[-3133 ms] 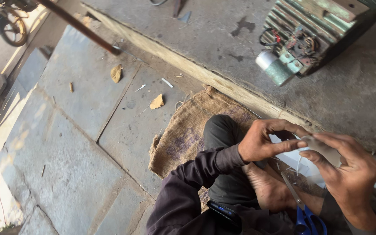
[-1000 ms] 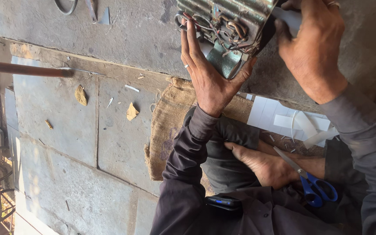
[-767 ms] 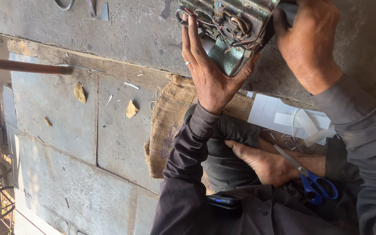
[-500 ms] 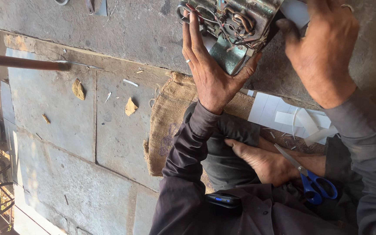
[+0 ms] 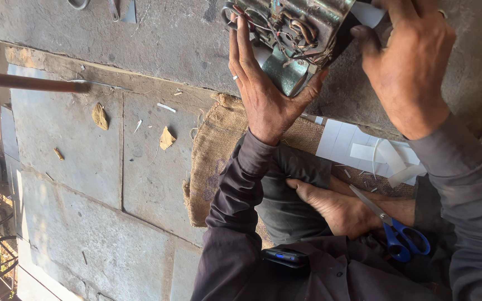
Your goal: The person cuts white insulating strips with scissors, folds them, and inserts them into the slots of a motor stator. The person repeats this process multiple times, placing each strip into a slot and adjusting it by hand.
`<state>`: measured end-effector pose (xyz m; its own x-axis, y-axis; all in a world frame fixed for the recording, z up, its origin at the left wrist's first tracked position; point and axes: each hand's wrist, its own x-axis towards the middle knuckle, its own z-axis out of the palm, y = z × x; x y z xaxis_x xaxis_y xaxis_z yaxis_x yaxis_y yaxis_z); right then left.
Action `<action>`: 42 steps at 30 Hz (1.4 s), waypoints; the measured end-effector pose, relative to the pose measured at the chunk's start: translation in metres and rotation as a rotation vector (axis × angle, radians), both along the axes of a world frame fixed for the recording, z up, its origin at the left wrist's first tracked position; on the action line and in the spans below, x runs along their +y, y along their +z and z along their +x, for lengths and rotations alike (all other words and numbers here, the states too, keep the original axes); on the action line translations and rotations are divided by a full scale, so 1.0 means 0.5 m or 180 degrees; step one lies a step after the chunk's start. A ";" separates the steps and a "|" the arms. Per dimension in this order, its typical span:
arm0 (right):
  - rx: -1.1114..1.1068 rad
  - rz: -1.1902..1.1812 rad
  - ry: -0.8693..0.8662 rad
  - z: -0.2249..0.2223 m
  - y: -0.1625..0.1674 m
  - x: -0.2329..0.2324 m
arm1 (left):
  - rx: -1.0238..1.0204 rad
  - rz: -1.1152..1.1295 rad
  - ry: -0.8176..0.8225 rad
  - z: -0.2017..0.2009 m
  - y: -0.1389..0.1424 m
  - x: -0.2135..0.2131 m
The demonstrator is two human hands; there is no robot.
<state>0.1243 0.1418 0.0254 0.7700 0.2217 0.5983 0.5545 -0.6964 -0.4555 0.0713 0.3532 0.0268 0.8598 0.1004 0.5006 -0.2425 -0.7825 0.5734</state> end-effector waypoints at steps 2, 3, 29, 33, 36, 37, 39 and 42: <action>0.0198 0.0161 -0.0046 0.003 -0.001 0.005 | 0.0000 0.0014 -0.0024 -0.001 -0.003 0.003; 0.0181 0.0156 -0.0092 0.005 -0.001 0.009 | -0.0018 0.0010 -0.0048 0.000 -0.005 0.003; 0.0370 0.0992 0.0199 0.031 -0.011 -0.005 | 0.1721 -0.1088 -0.1955 0.349 -0.134 0.308; 0.0293 0.0874 0.0235 0.034 -0.023 -0.007 | 0.1796 -0.0902 -0.2019 0.341 -0.157 0.314; 0.0327 0.0876 0.0208 0.039 -0.029 0.007 | 0.1796 -0.0814 -0.2005 0.335 -0.152 0.309; 0.0343 0.0873 0.0198 0.041 -0.030 0.012 | 0.1789 -0.0798 -0.2004 0.334 -0.151 0.308; 0.0386 0.0867 0.0175 0.049 -0.030 0.021 | 0.1795 -0.0748 -0.2017 0.333 -0.151 0.306; 0.0380 0.0798 0.0194 0.043 -0.027 0.020 | 0.1791 -0.0724 -0.2062 0.330 -0.160 0.309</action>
